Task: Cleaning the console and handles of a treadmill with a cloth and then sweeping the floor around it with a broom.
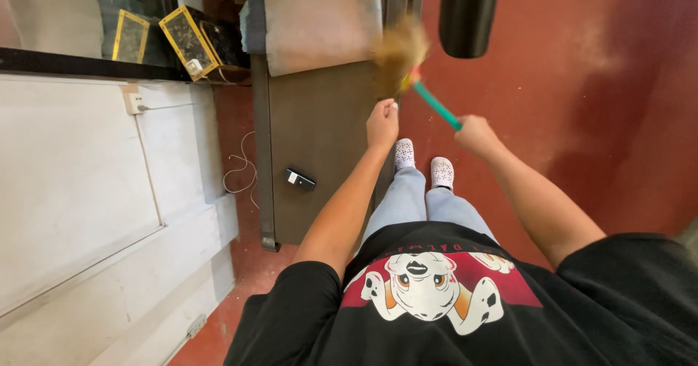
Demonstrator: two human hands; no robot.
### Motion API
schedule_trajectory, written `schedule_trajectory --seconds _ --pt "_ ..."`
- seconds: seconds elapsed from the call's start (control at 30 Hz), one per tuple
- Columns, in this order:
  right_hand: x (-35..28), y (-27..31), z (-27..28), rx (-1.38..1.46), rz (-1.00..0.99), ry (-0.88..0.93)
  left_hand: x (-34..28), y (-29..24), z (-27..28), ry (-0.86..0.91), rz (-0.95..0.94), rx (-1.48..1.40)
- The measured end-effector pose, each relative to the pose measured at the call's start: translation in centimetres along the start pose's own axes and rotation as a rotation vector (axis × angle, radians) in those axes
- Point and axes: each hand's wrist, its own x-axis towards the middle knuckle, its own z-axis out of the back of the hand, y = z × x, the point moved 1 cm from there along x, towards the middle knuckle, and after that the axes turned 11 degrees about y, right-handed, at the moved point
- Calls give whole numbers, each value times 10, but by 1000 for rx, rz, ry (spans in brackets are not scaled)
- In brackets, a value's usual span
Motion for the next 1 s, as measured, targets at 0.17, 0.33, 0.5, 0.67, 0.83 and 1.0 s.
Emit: schedule_trajectory --seconds 0.17,0.33,0.5,0.67,0.83,1.0 --pt "-8 64 9 82 22 -248 10 -20 17 2 -47 -53" --pt "109 64 62 130 122 -164 23 -7 16 12 -10 -77" --pt "149 100 76 58 1 -36 28 15 18 -2 -112 -52" --pt "137 102 20 131 489 -403 31 21 31 -5 28 -26" --pt "169 84 70 516 -38 11 31 8 37 -35 -25 -6" --pt "142 106 24 227 334 -385 28 -1 42 8 -26 -188"
